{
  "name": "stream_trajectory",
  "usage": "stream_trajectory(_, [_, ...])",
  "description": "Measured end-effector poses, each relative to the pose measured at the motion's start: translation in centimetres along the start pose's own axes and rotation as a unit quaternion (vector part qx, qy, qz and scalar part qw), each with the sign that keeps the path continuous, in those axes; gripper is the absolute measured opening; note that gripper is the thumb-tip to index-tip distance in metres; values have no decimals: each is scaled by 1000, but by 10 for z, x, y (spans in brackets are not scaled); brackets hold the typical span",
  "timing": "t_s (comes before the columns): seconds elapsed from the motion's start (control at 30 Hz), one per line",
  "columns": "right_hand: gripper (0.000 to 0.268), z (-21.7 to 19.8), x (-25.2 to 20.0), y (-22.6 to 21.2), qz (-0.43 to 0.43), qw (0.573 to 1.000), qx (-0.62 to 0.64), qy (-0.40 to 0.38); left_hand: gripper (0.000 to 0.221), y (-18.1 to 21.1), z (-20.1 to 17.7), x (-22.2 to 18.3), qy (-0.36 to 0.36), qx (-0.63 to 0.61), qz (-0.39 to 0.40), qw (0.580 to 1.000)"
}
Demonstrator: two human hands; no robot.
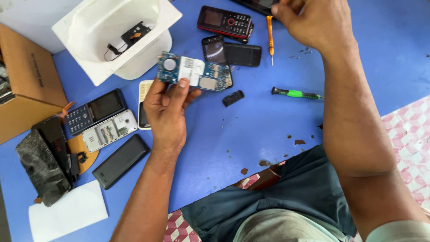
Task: The person disassembles and reassembles several mobile phones on a blue table. They remove back covers, batteries, and circuit boards, then reinsert components and snap the cases back together.
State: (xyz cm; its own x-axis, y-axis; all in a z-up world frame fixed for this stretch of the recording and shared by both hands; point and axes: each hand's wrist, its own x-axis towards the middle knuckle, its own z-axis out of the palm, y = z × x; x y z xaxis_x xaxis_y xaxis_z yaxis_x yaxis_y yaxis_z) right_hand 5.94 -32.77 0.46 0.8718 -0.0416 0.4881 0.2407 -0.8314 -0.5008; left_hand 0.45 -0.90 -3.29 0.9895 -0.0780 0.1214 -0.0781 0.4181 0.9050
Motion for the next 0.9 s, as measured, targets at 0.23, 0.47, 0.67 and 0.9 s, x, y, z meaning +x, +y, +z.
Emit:
stream_trajectory(0.23, [26,24,-3,20,33,984,-147,-91,20,-1,1,-7,-91,19,30,995])
stream_trajectory(0.47, [38,22,-5,26,45,983,-124,-131,18,0,0,-7,-105,26,40,993])
stream_trajectory(0.67, [37,23,-5,21,56,986,-89,-127,19,-2,0,-8,-111,26,40,993])
stream_trajectory(0.9, [12,25,1,12,111,934,319,-112,23,1,3,-8,-106,42,42,993])
